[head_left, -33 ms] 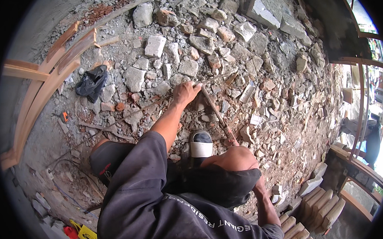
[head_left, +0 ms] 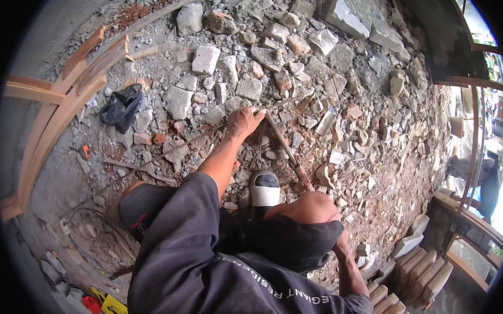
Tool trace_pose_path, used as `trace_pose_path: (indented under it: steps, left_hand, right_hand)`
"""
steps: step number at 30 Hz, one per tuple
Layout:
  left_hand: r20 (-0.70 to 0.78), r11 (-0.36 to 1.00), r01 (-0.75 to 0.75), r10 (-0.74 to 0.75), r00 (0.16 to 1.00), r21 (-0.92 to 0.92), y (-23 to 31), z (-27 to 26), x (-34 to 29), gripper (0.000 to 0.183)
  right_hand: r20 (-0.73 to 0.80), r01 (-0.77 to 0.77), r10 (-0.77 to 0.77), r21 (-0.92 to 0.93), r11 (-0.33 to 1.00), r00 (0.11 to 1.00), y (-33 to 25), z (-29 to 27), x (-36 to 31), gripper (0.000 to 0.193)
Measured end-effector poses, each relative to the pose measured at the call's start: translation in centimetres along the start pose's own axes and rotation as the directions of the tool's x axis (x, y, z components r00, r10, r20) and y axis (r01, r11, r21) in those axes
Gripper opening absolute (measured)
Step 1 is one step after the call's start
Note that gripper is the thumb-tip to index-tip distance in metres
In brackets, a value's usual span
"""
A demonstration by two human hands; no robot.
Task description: The person hammers nails into a curved wooden frame attached to a wall using a hammer. They then walk through a construction site and use a crowbar to pry at debris on the floor.
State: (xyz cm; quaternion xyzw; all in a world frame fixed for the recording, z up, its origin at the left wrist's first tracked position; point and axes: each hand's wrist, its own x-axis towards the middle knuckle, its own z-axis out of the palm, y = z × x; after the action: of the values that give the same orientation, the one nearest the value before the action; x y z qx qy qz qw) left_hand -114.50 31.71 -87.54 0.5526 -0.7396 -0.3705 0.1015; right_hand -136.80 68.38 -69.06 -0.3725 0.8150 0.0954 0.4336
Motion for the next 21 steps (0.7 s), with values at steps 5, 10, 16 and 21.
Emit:
trace_pose_path:
  steps: [5, 10, 16, 21]
  left_hand:
    - [-0.027, 1.0, -0.021, 0.021, 0.999, 0.011, -3.0, -0.3, -1.0, 0.052]
    - [0.08, 0.991, 0.137, -0.137, 0.987, 0.003, -2.9, -1.5, -1.6, 0.058]
    - [0.028, 0.985, 0.17, -0.171, 0.985, 0.02, -2.9, -0.5, -1.7, 0.056]
    - [0.154, 0.976, 0.215, -0.214, 0.965, 0.01, -1.8, -0.2, -0.7, 0.056]
  right_hand:
    - [-0.046, 0.011, -0.012, -0.018, 1.0, 0.999, -3.6, -2.4, -0.9, 0.061]
    - [-0.038, 0.015, -0.016, -0.008, 1.0, 0.999, -4.4, -2.9, -0.8, 0.054]
    - [-0.184, 0.171, -0.188, -0.105, 0.98, 0.965, -2.8, -2.9, -1.0, 0.056]
    - [-0.065, 0.233, -0.26, -0.27, 0.934, 0.964, -6.6, -8.4, -1.0, 0.034]
